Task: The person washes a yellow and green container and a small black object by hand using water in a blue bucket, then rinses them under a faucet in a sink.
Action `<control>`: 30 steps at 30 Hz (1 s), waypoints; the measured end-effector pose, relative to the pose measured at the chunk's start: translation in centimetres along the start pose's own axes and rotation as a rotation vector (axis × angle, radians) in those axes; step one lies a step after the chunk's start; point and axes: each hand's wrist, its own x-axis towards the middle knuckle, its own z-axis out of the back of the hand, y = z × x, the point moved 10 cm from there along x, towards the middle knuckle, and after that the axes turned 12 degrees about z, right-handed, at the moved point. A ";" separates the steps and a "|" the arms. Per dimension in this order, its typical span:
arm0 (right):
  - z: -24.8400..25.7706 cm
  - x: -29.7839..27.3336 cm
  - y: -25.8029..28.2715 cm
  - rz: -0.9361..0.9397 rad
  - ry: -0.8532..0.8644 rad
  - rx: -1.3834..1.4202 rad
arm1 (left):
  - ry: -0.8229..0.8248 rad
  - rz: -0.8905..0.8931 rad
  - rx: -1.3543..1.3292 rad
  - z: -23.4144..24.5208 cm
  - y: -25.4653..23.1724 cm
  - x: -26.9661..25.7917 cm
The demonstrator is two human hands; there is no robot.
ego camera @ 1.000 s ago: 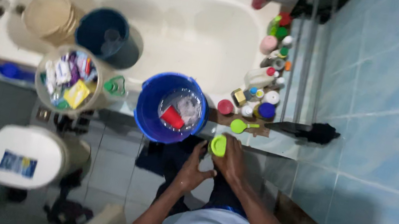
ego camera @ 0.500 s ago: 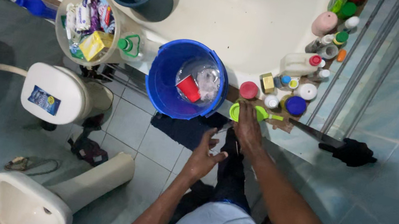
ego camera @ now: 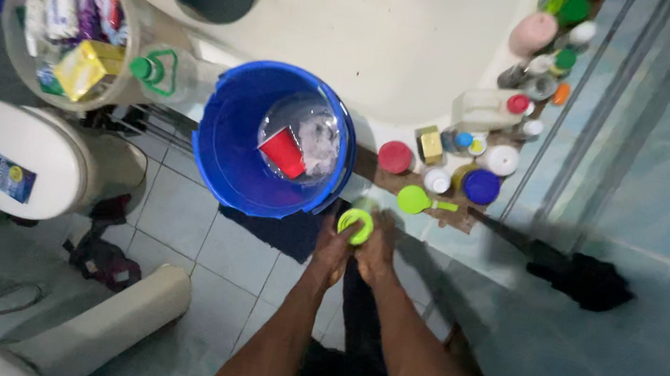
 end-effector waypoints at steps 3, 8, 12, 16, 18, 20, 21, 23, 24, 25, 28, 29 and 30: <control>-1.7 2.3 2.1 0.295 0.256 -0.255 | 0.080 -0.091 0.077 -0.4 -0.3 2.3; -2.5 2.5 1.9 0.091 0.320 0.033 | 0.132 -0.324 0.160 -3.3 -2.6 0.7; -0.8 4.5 2.8 0.123 0.280 -0.037 | 0.240 -0.336 0.090 -4.2 -3.3 0.7; 2.8 5.3 8.0 0.540 0.191 -0.759 | 0.222 -0.150 -0.010 -2.6 -2.0 1.1; 0.6 1.7 11.4 1.128 0.174 -1.468 | 0.177 -0.149 -0.007 -1.7 -2.1 0.5; 0.2 0.5 12.6 1.248 0.213 -1.563 | 0.224 -0.130 -0.027 -1.8 -2.2 -0.4; -1.1 -0.2 13.1 1.323 0.219 -1.731 | 0.216 -0.129 -0.026 -1.6 -2.6 -0.7; -2.7 -0.9 13.7 1.390 0.236 -1.895 | 0.191 -0.066 0.015 -1.1 -2.5 -1.1; -3.3 -0.5 13.7 1.366 0.272 -1.989 | 0.183 -0.067 0.015 -0.8 -2.5 -1.4; -3.8 -0.1 13.5 1.339 0.308 -2.083 | 0.171 -0.065 0.049 -0.6 -2.5 -1.7; -4.2 0.8 13.5 1.212 0.306 -2.134 | 0.172 -0.066 0.072 0.2 -2.3 -2.1; -4.2 0.6 13.2 1.214 0.313 -2.135 | 0.187 -0.065 0.065 0.5 -2.0 -2.2; -3.8 0.3 13.6 1.212 0.339 -1.967 | 0.190 -0.069 0.059 0.8 -1.7 -2.2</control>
